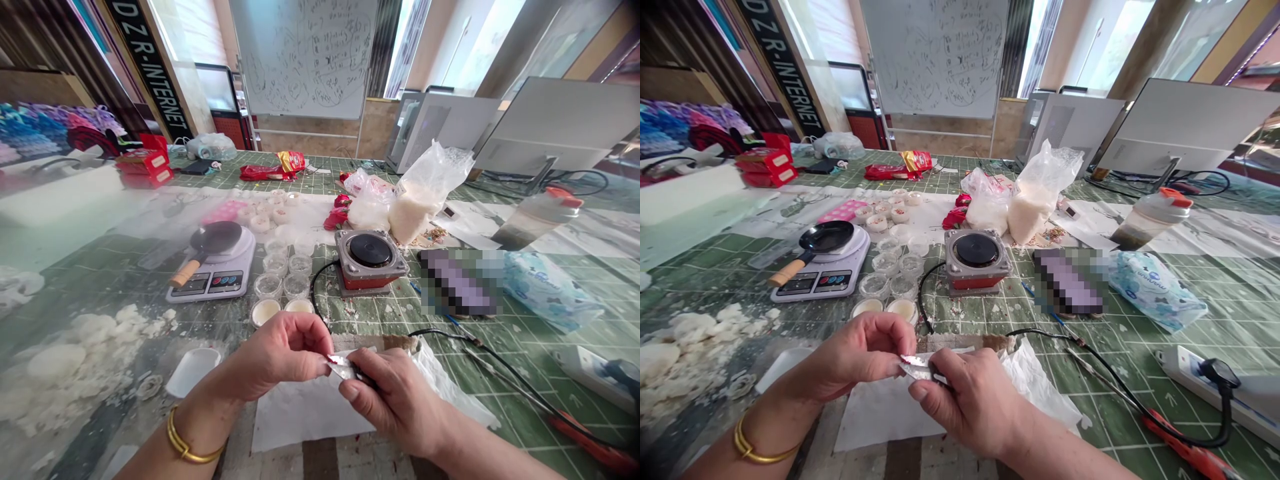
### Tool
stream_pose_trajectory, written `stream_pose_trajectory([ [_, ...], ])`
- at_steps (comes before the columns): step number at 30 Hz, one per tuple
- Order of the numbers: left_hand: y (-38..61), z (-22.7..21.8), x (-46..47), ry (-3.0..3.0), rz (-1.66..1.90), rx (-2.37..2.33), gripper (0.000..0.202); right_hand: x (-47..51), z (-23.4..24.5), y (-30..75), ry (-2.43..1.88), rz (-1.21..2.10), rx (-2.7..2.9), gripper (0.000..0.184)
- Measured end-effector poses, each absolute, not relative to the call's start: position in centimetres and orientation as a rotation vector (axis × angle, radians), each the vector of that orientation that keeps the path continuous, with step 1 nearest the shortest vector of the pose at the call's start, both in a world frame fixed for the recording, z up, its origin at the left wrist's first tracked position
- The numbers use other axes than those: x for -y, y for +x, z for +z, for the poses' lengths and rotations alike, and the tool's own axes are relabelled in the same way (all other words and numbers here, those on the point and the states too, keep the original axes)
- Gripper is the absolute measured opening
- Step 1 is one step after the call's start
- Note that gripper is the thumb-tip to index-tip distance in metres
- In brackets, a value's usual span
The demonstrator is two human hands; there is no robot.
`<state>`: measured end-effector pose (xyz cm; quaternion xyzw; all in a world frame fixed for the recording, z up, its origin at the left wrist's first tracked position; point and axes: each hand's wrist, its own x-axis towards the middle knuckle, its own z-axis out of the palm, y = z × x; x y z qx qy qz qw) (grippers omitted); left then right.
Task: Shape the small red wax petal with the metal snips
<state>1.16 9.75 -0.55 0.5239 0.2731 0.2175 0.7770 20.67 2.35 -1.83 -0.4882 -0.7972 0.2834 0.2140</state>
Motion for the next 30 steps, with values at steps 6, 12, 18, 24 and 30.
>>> stream_pose_trajectory([
  [6, 0.9, -0.4, -10.1, 1.129, 0.489, -0.545, 0.012, -2.3, -0.9, 20.4, -1.424, 0.720, 2.230, 0.031],
  [12, 0.6, -0.4, -10.0, 1.148, 0.463, -0.534, 0.014, -2.0, -0.9, 20.4, -1.393, 0.726, 2.258, 0.031],
  [18, 0.6, -0.7, -10.1, 1.170, 0.418, -0.580, 0.014, -2.1, -2.2, 20.5, -1.326, 0.692, 2.256, 0.028],
  [24, 0.8, -0.9, -10.3, 1.167, 0.338, -0.635, 0.014, -2.1, -2.5, 21.0, -1.305, 0.713, 2.260, 0.027],
  [30, 0.9, -0.9, -10.4, 1.158, 0.303, -0.623, 0.014, -2.2, -2.6, 21.2, -1.301, 0.715, 2.257, 0.028],
])
